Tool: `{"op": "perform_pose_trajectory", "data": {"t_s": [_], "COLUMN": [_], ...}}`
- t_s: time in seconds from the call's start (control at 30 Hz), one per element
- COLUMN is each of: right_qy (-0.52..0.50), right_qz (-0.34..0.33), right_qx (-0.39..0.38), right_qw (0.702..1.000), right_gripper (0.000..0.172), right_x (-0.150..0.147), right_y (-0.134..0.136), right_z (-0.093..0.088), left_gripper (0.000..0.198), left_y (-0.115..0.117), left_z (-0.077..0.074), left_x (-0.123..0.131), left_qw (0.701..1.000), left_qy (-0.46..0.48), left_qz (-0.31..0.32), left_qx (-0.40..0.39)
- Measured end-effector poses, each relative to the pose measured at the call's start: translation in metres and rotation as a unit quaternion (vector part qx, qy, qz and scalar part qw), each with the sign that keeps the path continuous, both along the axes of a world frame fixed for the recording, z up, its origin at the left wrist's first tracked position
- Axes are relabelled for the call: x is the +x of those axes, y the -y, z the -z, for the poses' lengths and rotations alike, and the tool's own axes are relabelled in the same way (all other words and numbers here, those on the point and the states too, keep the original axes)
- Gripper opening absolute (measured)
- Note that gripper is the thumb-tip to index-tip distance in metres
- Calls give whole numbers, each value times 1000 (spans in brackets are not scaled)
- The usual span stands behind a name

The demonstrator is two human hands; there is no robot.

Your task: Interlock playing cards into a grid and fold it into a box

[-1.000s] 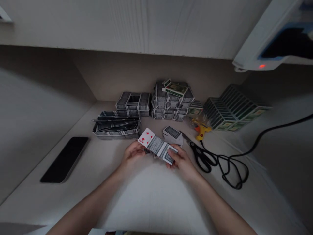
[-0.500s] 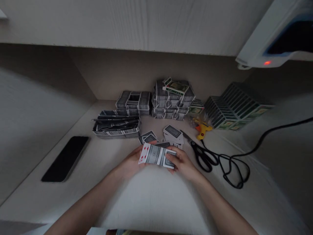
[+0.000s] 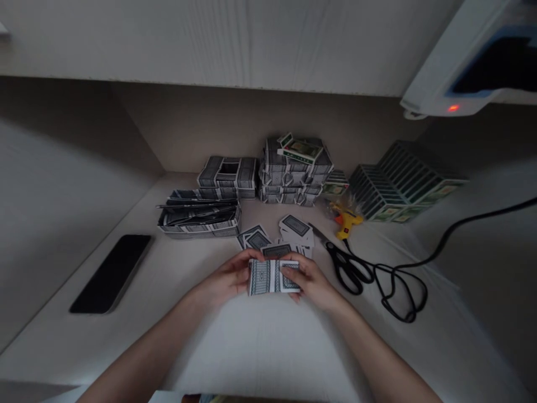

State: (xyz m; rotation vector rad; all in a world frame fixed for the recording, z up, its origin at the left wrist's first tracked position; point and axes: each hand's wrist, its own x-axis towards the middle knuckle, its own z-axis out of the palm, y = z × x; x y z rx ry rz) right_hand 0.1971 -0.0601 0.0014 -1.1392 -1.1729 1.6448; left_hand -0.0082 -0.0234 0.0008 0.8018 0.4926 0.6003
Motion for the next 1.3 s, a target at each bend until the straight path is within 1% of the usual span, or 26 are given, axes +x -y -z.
{"op": "perform_pose_trajectory", "data": {"t_s": [0.1, 0.17, 0.3, 0.43, 0.6, 0.73, 0.8, 0.9, 0.97, 1.13, 1.3], "right_qy": [8, 11, 18, 20, 21, 23, 20, 15, 12, 2, -15], "right_qz": [1, 0, -3, -12, -22, -27, -33, -44, -45, -44, -34], "right_qx": [3, 4, 0, 1, 4, -1, 2, 14, 20, 11, -14], "right_qw": [1000, 1000, 1000, 1000, 1000, 999, 999, 999, 999, 999, 999], "right_gripper": [31, 31, 30, 29, 31, 33, 33, 33, 33, 32, 34], "right_x": [0, 1, 2, 4, 6, 7, 8, 8, 7, 6, 6], "right_y": [0, 0, 0, -1, -2, -1, -1, -1, -1, -1, -1], "right_z": [0, 0, 4, 5, 6, 7, 7, 6, 7, 6, 5], "left_gripper": [30, 31, 36, 34, 32, 30, 33, 46, 50, 38, 36], "left_y": [-1, -1, 0, -2, -4, -4, -4, -5, -5, -6, -3], "left_z": [5, 6, 2, -4, -2, 2, 2, 1, 0, 1, -1], "left_x": [-1, -1, 1, 1, -3, -2, -1, 0, 1, 2, 3], "left_qw": [1000, 1000, 1000, 999, 998, 998, 998, 997, 996, 994, 994], "left_qy": [-2, -11, -25, -33, -25, -15, -10, -18, -28, -46, -38], "left_qz": [5, 4, -2, -3, 12, 6, 0, -3, -9, -35, -41], "left_qx": [2, 0, -14, -25, -49, -64, -70, -80, -85, -89, -90]}}
